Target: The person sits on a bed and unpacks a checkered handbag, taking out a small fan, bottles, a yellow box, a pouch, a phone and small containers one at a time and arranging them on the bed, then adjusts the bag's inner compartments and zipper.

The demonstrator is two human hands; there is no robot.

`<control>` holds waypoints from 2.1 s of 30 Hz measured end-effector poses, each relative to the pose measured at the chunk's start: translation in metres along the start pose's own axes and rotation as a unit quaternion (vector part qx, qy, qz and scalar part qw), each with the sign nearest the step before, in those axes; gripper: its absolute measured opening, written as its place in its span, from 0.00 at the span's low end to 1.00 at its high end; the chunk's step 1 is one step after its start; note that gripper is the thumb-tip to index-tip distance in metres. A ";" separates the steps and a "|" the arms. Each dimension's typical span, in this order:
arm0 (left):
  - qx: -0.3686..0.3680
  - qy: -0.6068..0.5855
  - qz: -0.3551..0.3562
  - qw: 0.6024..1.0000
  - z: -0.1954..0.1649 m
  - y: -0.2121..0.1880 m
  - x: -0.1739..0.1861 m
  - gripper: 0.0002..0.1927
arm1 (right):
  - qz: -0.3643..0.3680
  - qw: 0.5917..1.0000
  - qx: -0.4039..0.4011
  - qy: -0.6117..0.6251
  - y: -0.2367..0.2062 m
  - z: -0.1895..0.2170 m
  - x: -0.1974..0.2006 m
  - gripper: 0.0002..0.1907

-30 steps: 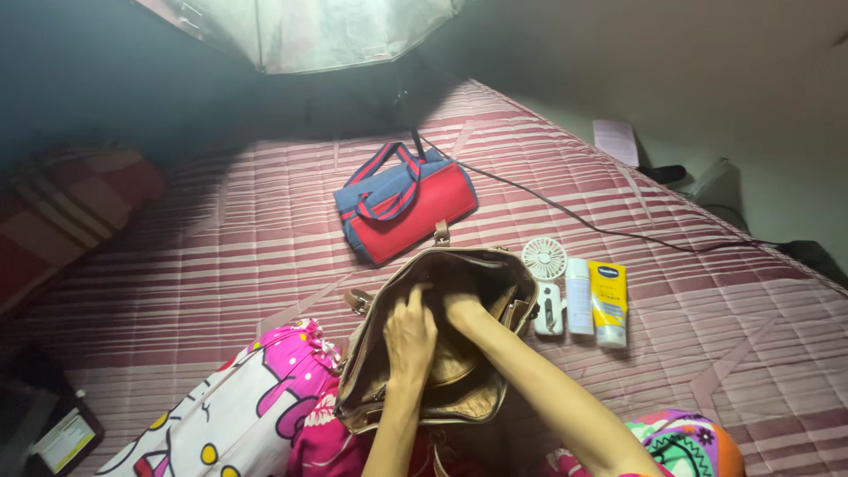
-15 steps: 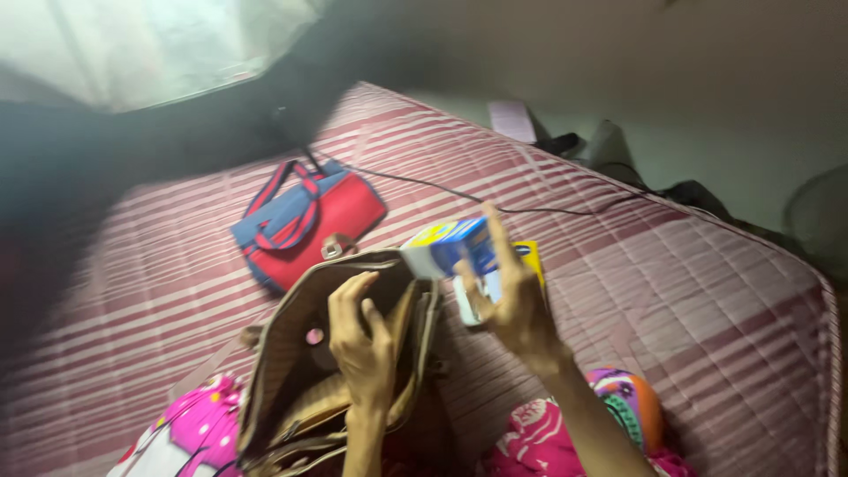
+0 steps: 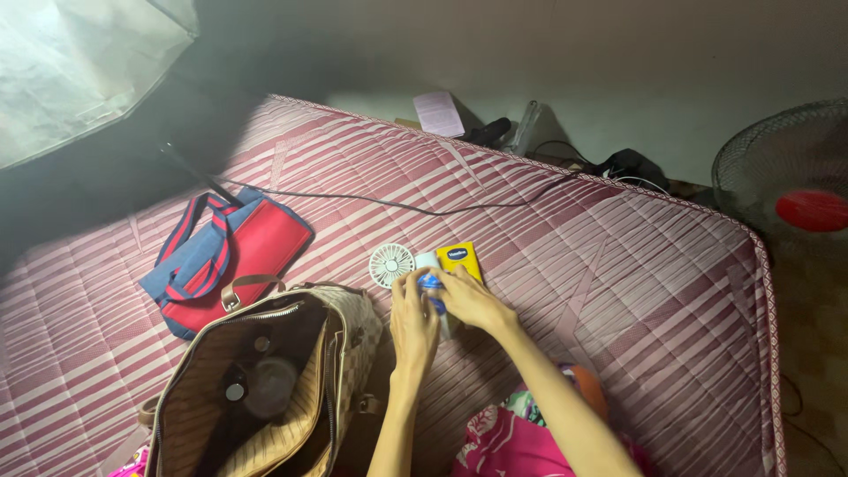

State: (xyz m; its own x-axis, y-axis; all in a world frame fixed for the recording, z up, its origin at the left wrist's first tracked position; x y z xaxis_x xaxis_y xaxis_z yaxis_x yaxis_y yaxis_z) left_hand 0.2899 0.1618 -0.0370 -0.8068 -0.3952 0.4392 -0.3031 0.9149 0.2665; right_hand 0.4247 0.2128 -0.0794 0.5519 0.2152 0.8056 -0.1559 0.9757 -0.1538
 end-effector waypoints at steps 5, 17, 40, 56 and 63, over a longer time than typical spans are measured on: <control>-0.084 -0.044 -0.056 0.994 -0.010 -0.008 0.028 0.31 | -0.191 0.971 0.141 -0.005 -0.001 0.026 0.016 0.42; -0.031 0.174 -0.268 0.947 0.036 -0.033 0.250 0.16 | -0.107 0.887 0.394 0.216 -0.049 0.223 -0.002 0.11; -0.031 0.302 -0.266 0.915 0.114 -0.036 0.270 0.21 | -0.144 0.898 0.343 0.234 -0.051 0.247 -0.073 0.11; -0.117 0.007 -0.121 0.986 -0.043 -0.021 0.108 0.16 | -0.330 0.937 0.086 0.077 -0.027 0.046 0.078 0.11; -0.096 -0.015 -0.029 0.995 -0.011 -0.012 -0.017 0.17 | -0.319 0.948 -0.004 -0.001 0.013 -0.091 0.019 0.17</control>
State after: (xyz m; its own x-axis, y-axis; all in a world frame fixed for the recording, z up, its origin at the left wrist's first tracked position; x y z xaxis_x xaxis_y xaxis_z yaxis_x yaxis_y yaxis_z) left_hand 0.3127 0.1563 -0.0384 -0.8065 -0.4417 0.3929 -0.2502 0.8572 0.4502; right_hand 0.5078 0.2333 -0.1182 0.5299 -0.4181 0.7378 0.2152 0.9078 0.3599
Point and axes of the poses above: each hand's wrist, its own y-axis towards the middle knuckle, its own x-axis out of the back of the hand, z = x × y, the point moved 1 cm from there along y, towards the middle knuckle, and after that the axes turned 13 degrees about -z, right-handed, at the moved point
